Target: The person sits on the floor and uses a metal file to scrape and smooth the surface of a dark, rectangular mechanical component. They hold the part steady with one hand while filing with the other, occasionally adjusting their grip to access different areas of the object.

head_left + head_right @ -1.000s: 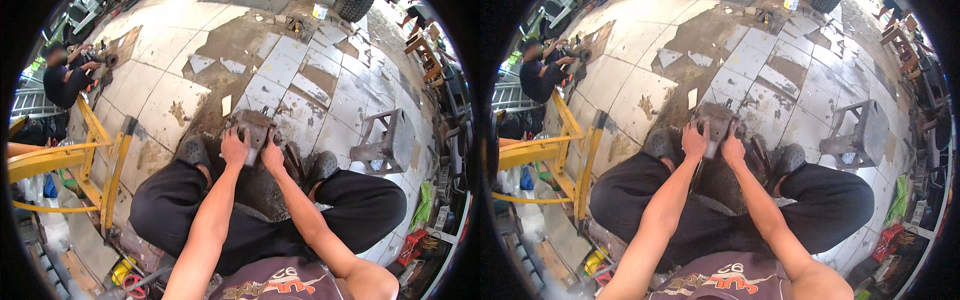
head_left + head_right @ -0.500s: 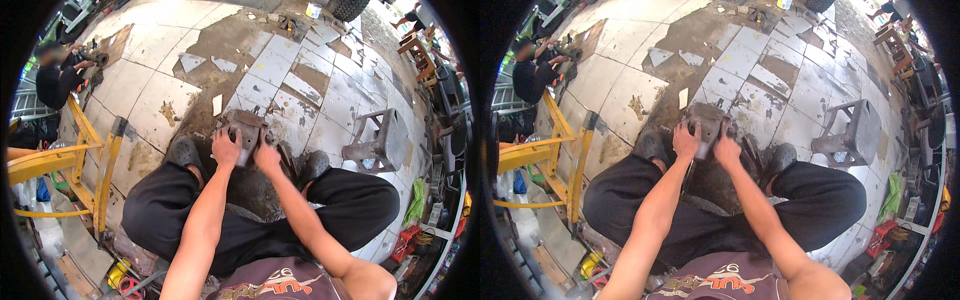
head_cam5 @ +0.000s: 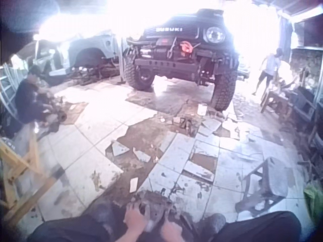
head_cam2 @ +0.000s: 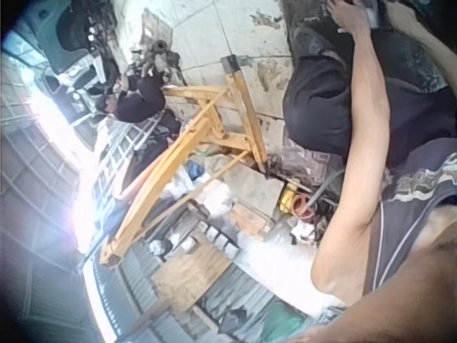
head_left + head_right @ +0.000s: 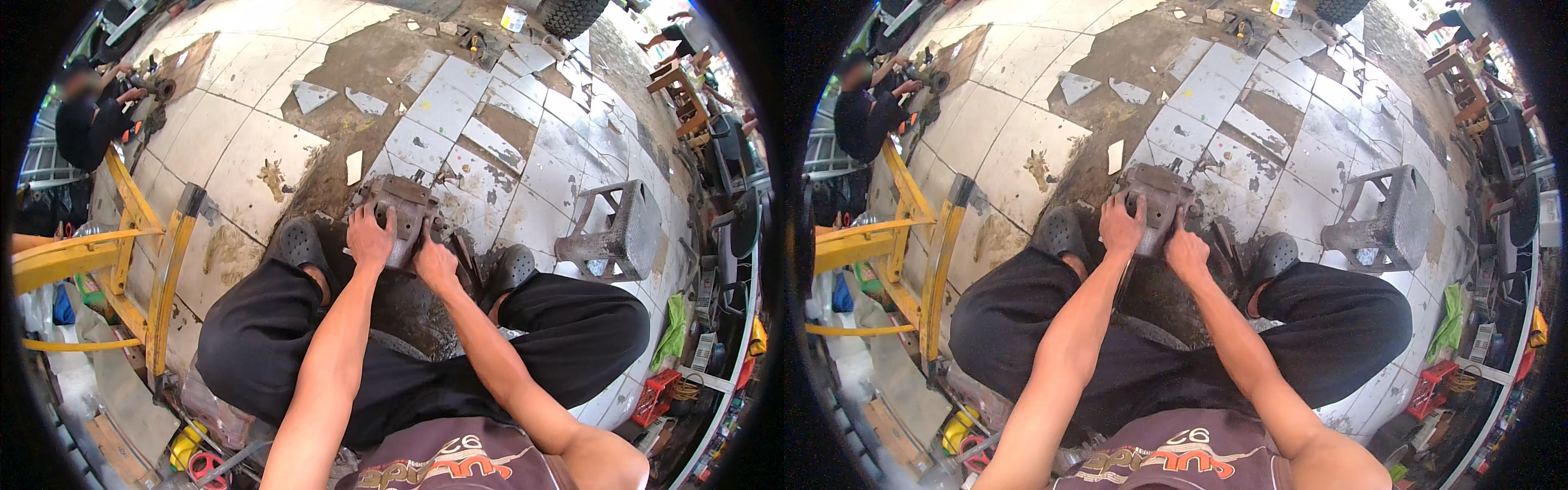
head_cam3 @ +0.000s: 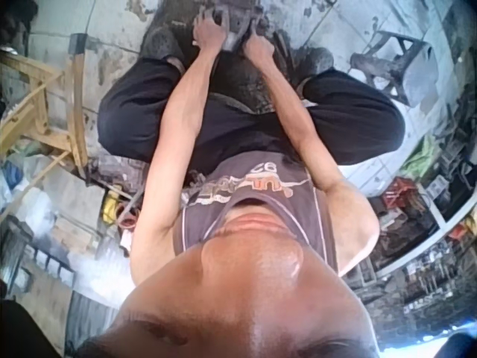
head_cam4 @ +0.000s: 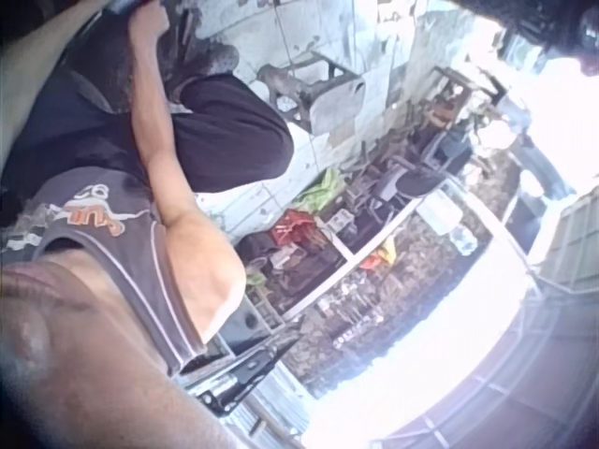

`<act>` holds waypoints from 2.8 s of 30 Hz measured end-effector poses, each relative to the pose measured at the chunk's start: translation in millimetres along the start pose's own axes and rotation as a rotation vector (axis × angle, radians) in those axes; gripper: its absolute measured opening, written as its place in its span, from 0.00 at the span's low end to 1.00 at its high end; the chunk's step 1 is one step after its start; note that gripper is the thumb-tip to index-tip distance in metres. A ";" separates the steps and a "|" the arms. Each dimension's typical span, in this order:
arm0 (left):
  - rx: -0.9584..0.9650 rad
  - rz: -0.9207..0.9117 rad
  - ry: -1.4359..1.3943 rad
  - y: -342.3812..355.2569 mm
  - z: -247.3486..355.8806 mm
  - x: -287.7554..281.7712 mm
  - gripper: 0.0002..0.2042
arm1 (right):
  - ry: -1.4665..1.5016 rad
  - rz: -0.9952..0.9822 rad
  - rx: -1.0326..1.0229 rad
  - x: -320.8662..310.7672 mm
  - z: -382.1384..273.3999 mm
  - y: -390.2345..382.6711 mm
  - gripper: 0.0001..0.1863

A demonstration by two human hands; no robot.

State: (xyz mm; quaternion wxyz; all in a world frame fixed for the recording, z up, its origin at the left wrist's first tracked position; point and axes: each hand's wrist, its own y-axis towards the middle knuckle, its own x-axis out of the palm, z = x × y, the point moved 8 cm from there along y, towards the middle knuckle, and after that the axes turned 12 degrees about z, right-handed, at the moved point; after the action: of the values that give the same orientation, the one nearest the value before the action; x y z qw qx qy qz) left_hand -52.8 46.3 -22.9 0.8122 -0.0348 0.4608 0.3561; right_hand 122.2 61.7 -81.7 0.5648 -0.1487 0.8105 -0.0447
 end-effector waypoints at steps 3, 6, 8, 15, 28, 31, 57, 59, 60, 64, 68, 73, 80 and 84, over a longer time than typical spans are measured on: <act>0.025 -0.003 -0.014 -2.5 9.4 2.5 0.24 | 0.018 0.070 -0.013 -0.5 14.0 19.2 0.50; -0.021 -0.015 0.010 -1.7 -2.1 -0.5 0.24 | -0.014 -0.079 0.045 -1.5 -4.9 -20.8 0.45; 0.000 -0.011 0.001 -2.0 -0.7 0.6 0.24 | 0.013 -0.027 0.029 -10.7 -0.6 -5.2 0.46; -0.009 0.008 0.014 -1.4 -5.5 -3.0 0.24 | 0.036 -0.133 0.073 3.9 -7.0 -27.4 0.49; -0.010 -0.021 -0.020 -4.6 4.4 4.0 0.23 | 0.075 0.059 0.061 1.1 17.3 17.5 0.50; -0.014 0.005 -0.018 -2.4 0.6 -2.3 0.23 | 0.055 -0.057 0.087 11.6 1.1 -31.1 0.49; -0.009 0.030 0.008 -0.9 -0.5 -2.7 0.23 | -0.075 -0.183 0.049 -3.8 -1.7 -24.1 0.51; -0.008 0.019 0.004 -1.5 0.9 1.7 0.23 | -0.075 -0.072 -0.022 -2.1 -0.7 -6.9 0.51; -0.002 0.016 -0.008 -0.3 2.7 3.9 0.23 | -0.077 -0.018 -0.053 1.3 2.8 3.3 0.51; -0.027 0.007 -0.006 -0.7 3.0 -1.8 0.22 | -0.001 -0.057 -0.004 11.3 10.7 -18.5 0.47; -0.032 -0.002 -0.024 1.4 5.3 -2.1 0.22 | 0.023 0.108 -0.017 -2.7 8.1 2.5 0.46; -0.030 -0.004 -0.028 -0.2 3.6 -1.2 0.23 | 0.062 0.154 -0.062 17.7 14.1 -18.1 0.43; -0.031 -0.022 -0.021 1.5 2.8 0.3 0.24 | 0.026 0.173 -0.043 -18.3 3.8 9.8 0.39; -0.021 -0.007 -0.018 5.2 5.4 2.5 0.24 | 0.061 0.266 -0.108 -6.7 13.7 11.5 0.40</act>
State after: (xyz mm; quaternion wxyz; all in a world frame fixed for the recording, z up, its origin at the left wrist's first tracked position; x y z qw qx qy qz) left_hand -51.3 53.7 -20.3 0.8171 -0.0417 0.4495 0.3586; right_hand 134.8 75.9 -83.4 0.5319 -0.0685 0.8412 0.0697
